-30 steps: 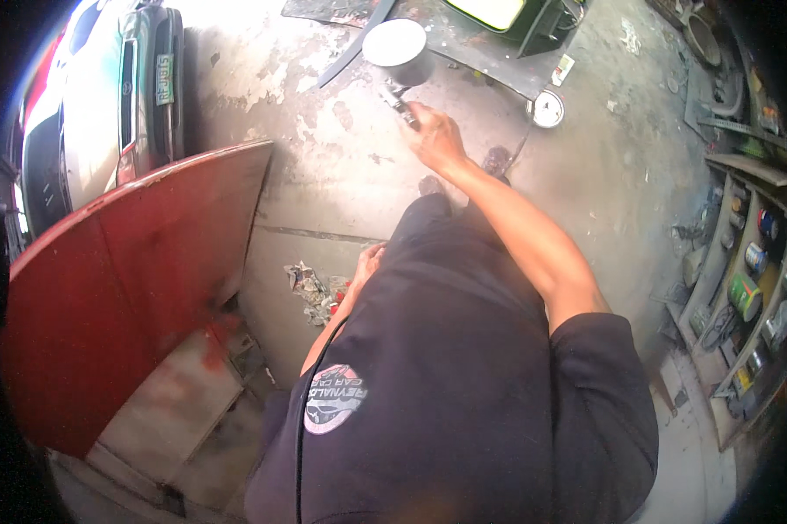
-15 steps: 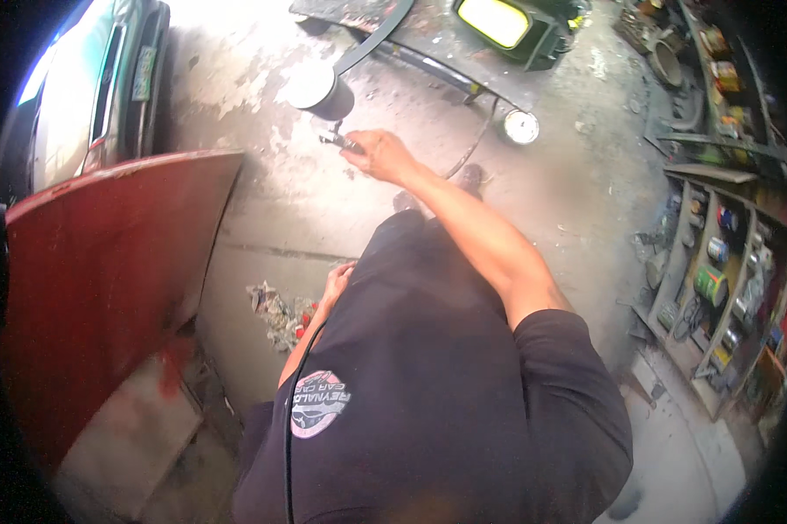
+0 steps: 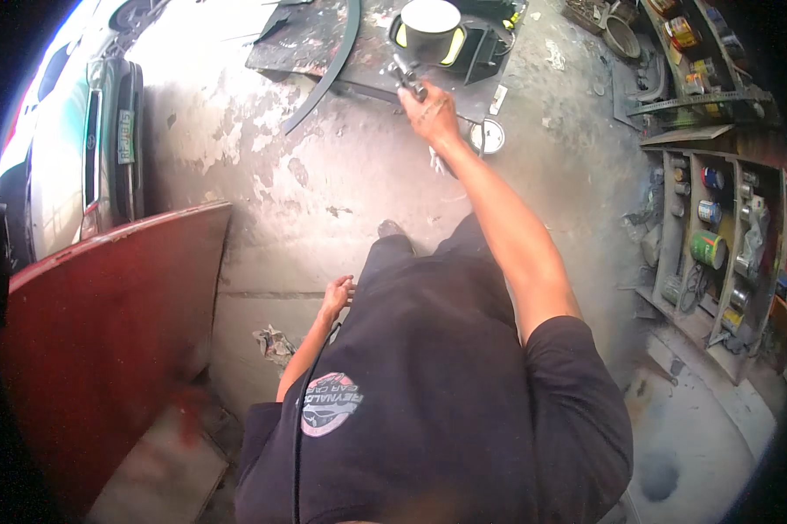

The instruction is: The person uses a spray gun to apply white paint to two yellow side mirrors and a curved black trim piece placed on the floor. The person moves around the parts to cover different angles and then returns to the mirrors for additional passes.

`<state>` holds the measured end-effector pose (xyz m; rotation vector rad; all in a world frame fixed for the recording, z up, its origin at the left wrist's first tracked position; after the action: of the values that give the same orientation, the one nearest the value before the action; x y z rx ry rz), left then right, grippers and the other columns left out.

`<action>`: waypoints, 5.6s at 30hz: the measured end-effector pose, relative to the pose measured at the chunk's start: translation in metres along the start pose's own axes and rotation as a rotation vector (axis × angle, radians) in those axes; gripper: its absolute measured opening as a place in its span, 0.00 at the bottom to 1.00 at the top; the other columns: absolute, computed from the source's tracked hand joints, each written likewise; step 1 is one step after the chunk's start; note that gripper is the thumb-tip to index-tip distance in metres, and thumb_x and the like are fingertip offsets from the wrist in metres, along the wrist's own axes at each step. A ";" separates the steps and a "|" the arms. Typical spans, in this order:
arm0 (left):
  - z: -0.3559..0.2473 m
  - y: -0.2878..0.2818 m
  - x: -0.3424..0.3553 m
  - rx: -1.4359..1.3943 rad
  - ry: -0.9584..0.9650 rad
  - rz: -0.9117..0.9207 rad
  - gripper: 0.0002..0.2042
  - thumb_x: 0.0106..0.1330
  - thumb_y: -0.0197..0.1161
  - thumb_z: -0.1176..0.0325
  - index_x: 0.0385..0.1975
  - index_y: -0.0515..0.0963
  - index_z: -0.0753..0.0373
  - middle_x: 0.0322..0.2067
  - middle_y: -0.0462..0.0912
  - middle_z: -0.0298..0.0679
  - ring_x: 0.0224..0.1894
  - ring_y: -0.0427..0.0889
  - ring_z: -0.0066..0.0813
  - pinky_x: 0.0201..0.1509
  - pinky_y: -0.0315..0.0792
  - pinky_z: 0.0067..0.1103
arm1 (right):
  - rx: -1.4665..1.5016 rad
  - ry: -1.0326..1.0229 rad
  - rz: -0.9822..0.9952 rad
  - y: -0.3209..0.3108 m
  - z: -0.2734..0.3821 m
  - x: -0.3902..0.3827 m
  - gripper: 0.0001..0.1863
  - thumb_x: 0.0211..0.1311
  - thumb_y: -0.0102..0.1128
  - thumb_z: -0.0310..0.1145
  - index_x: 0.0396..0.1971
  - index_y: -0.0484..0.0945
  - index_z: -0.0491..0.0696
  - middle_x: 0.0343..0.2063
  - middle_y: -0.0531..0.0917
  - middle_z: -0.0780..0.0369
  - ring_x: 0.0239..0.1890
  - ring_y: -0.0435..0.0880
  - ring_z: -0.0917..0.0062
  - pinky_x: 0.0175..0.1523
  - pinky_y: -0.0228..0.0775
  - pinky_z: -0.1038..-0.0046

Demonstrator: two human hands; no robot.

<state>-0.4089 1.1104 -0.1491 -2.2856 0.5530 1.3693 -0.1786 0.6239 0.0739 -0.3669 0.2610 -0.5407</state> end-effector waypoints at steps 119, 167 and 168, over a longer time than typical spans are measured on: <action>-0.239 0.410 0.074 -0.612 -0.092 -0.379 0.20 0.72 0.55 0.63 0.61 0.76 0.60 0.43 0.83 0.40 0.34 0.82 0.29 0.30 0.78 0.26 | -0.364 -0.432 0.816 -0.175 0.064 0.175 0.19 0.64 0.62 0.42 0.40 0.82 0.38 0.28 0.82 0.42 0.36 0.83 0.46 0.43 0.73 0.56; -0.440 0.583 0.045 -1.117 -0.211 -0.624 0.17 0.73 0.55 0.67 0.57 0.77 0.65 0.28 0.79 0.31 0.25 0.74 0.19 0.26 0.70 0.19 | -0.271 -0.960 1.334 -0.151 0.100 0.336 0.15 0.64 0.64 0.36 0.35 0.79 0.36 0.19 0.79 0.48 0.24 0.80 0.55 0.34 0.70 0.60; -0.439 0.582 0.043 -1.094 -0.205 -0.633 0.16 0.73 0.55 0.67 0.57 0.78 0.65 0.28 0.79 0.31 0.25 0.74 0.19 0.26 0.70 0.19 | -0.300 -0.917 1.300 -0.149 0.098 0.339 0.15 0.65 0.64 0.36 0.39 0.80 0.37 0.21 0.80 0.46 0.26 0.81 0.52 0.35 0.71 0.59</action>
<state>-0.3809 0.3835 -0.0854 -2.5873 -1.1797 1.7085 0.0678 0.3480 0.1736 -0.6030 -0.3326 0.9629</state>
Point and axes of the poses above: each hand's wrist, its own x-axis towards the middle knuckle, its own y-axis out of the palm, z = x × y, the point moved 7 cm from there along x, towards the middle knuckle
